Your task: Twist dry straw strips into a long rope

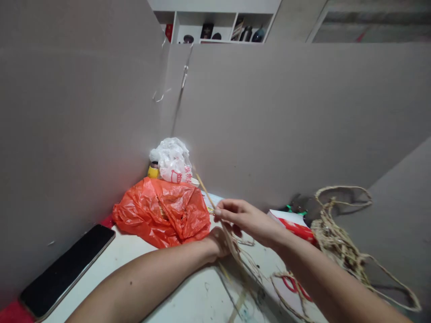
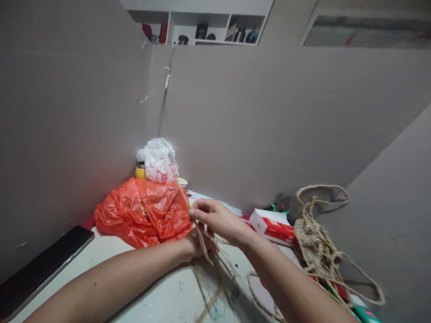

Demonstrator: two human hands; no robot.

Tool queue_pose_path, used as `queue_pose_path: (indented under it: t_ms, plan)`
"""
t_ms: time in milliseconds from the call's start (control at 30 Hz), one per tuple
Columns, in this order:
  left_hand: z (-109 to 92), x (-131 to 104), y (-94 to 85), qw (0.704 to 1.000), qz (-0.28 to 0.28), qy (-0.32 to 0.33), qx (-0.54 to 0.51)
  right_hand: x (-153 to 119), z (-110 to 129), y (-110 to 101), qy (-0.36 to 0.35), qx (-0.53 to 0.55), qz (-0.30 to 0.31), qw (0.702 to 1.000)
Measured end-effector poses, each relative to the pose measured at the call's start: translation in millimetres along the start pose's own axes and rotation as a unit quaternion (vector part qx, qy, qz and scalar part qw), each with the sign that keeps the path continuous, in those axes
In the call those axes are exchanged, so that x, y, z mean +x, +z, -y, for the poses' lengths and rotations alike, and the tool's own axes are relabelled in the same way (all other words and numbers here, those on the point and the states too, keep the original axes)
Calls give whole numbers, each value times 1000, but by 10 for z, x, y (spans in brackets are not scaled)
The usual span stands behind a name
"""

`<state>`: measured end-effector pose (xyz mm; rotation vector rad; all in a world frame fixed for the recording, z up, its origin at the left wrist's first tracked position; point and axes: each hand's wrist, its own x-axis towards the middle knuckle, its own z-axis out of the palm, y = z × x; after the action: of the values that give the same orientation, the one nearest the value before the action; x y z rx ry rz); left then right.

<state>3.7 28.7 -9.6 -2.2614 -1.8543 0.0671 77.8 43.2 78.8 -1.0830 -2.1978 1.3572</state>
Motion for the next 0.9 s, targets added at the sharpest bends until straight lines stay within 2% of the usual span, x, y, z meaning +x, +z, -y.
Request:
queue_pose_path:
  t_ms: [67, 133, 200, 333, 467, 633, 900]
  plan:
    - [-41, 50, 117, 983, 19, 21, -184, -230, -254, -136, 43, 59, -9, 997]
    - [-53, 83, 216, 937, 50, 20, -346, -391, -514, -221, 83, 99, -22, 991]
    - [-51, 104, 275, 885, 82, -2, -458, -501, -734, -265, 116, 135, -40, 983]
    - [-38, 118, 277, 785, 125, -46, -605, -628, -984, -285, 135, 207, -75, 966]
    - [-34, 124, 252, 717, 144, -66, -679, -686, -1064, -294, 126, 271, -97, 949]
    - [-46, 131, 264, 676, 153, -90, -715, -712, -1134, -312, 132, 286, -124, 941]
    - [-51, 128, 250, 655, 163, -102, -730, -702, -1214, -226, 146, 305, -80, 938]
